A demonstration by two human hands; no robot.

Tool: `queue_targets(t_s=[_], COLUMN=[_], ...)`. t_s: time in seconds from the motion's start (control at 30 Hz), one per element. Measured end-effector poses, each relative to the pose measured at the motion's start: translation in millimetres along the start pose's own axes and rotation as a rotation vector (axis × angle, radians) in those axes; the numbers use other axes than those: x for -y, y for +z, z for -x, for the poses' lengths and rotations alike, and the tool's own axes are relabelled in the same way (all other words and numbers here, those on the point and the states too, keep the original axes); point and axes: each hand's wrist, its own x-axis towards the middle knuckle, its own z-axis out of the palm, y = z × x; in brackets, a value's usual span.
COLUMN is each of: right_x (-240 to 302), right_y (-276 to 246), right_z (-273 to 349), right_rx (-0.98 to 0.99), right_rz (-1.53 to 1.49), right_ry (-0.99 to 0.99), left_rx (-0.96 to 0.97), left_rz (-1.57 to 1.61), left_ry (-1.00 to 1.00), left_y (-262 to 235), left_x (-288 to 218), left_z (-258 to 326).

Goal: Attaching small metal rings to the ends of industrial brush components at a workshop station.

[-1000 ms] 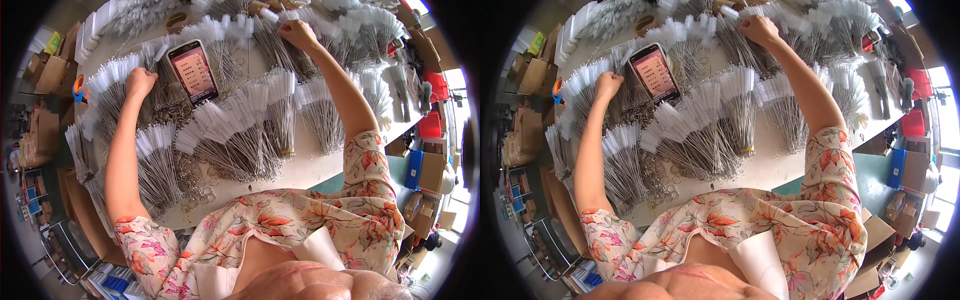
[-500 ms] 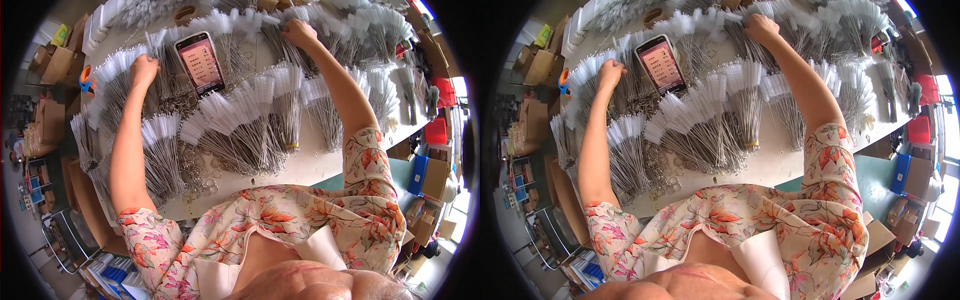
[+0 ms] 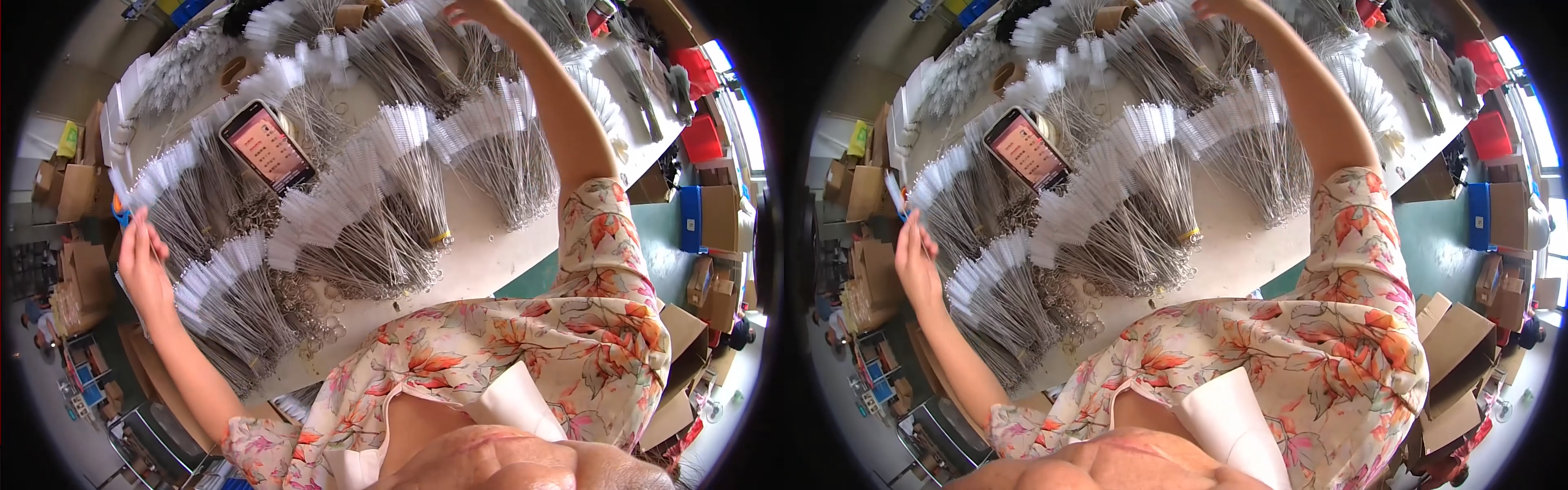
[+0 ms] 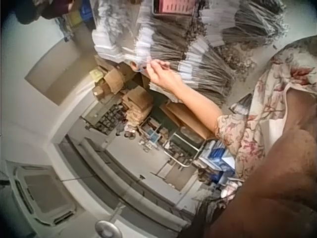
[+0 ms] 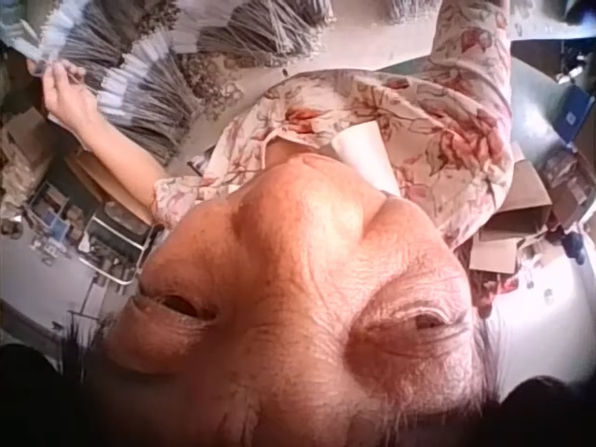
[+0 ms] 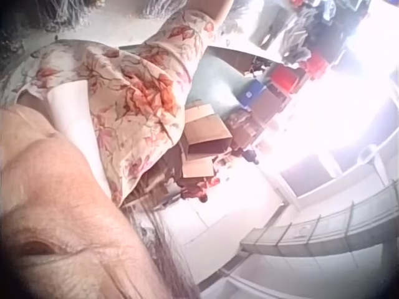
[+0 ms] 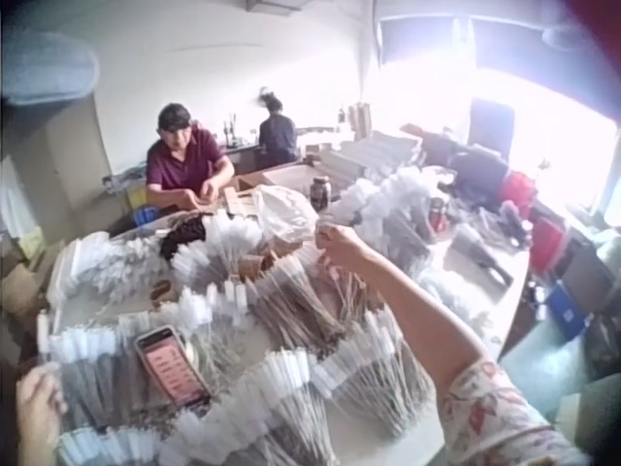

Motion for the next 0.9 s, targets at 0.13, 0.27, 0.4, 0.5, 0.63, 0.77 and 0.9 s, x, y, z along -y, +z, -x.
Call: queue_targets(t_s=[0.13, 0.27, 0.4, 0.5, 0.63, 0.77, 0.9], right_x=[-60.0, -64.1, -92.2, -39.1, 82.3, 132.6, 115.2], right_y=[-69.6, -58.7, -64.5, -51.2, 2.5, 95.0, 158.8], right_z=[-9.2, 5.7, -7.3, 3.4, 84.4, 161.2, 214.0], right_rx=[-0.408, -0.329, -0.258, -0.368, -0.443, 0.124, 0.558], right_rz=[0.801, 1.109, 0.953, 0.894, 0.364, -0.317, -0.624], right_ry=[-0.336, 0.308, 0.283, 0.022, -0.511, -0.370, -0.505], left_rx=[0.010, -0.008, -0.016, 0.002, 0.086, 0.206, 0.373], left_rz=[0.006, 0.153, 0.275, 0.345, 0.357, 0.315, 0.235], left_ry=[-0.137, -0.282, -0.317, -0.228, -0.156, -0.077, 0.247], left_y=[-16.3, -48.0, -47.6, -31.9, 2.5, 64.7, 124.8], left_x=[-14.2, 8.3, 18.5, 15.4, 11.1, -8.7, -20.9], left_z=[75.1, 122.2, 137.9, 144.9, 150.0, 167.0, 162.7])
